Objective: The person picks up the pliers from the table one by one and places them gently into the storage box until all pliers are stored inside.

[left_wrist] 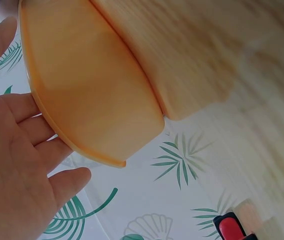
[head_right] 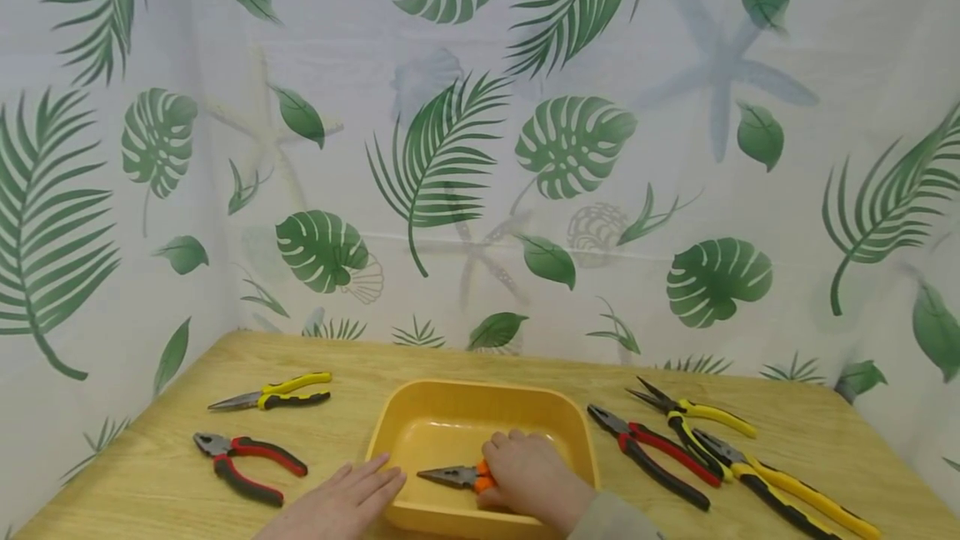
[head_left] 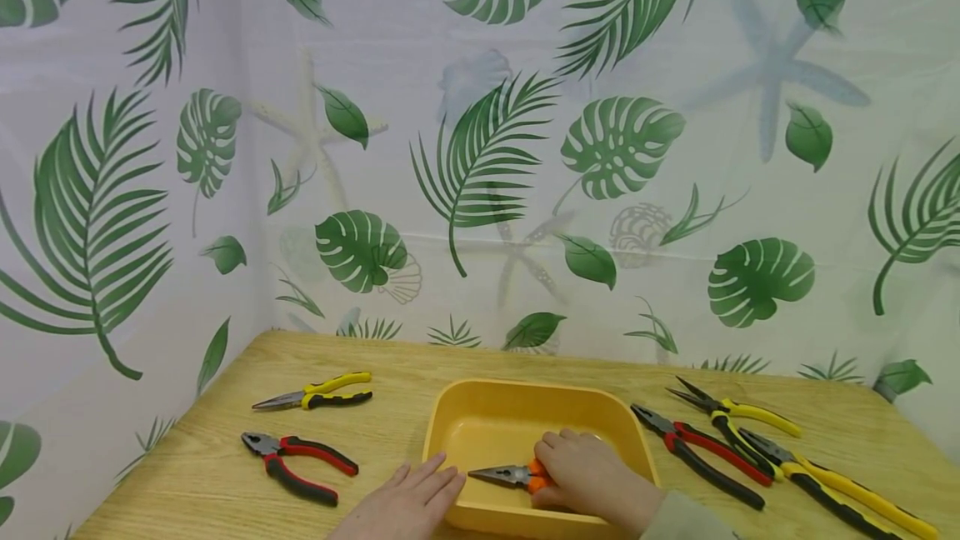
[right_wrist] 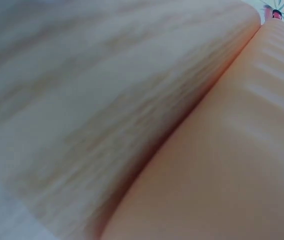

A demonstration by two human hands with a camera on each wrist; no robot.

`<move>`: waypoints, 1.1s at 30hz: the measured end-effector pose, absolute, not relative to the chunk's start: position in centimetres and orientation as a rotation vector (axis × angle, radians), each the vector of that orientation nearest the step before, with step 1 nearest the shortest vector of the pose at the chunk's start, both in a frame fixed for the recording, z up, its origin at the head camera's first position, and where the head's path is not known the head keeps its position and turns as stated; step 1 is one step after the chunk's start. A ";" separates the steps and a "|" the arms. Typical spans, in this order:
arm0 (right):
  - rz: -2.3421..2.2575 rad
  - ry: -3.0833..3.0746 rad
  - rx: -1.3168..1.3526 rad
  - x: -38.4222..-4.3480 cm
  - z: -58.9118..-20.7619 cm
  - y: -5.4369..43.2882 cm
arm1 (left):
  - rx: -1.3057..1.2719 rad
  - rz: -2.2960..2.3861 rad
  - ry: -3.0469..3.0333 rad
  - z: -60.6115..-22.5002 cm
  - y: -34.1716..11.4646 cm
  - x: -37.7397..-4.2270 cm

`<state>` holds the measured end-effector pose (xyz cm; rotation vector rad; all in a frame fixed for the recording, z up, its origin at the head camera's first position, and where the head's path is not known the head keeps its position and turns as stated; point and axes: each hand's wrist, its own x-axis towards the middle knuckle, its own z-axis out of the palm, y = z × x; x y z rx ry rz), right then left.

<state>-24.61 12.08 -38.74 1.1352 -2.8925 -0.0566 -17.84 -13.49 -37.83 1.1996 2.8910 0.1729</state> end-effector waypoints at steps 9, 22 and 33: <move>-0.036 -2.902 1.146 -24.6 -38.6 12.1 | 1.210 0.179 2.881 -37.7 -13.5 -17.9; -0.002 -2.876 1.201 -24.7 -38.6 12.2 | 1.192 0.172 2.875 -37.6 -13.4 -17.9; 0.000 -2.881 1.205 -24.9 -38.4 12.3 | 1.184 0.153 2.883 -37.4 -13.3 -17.9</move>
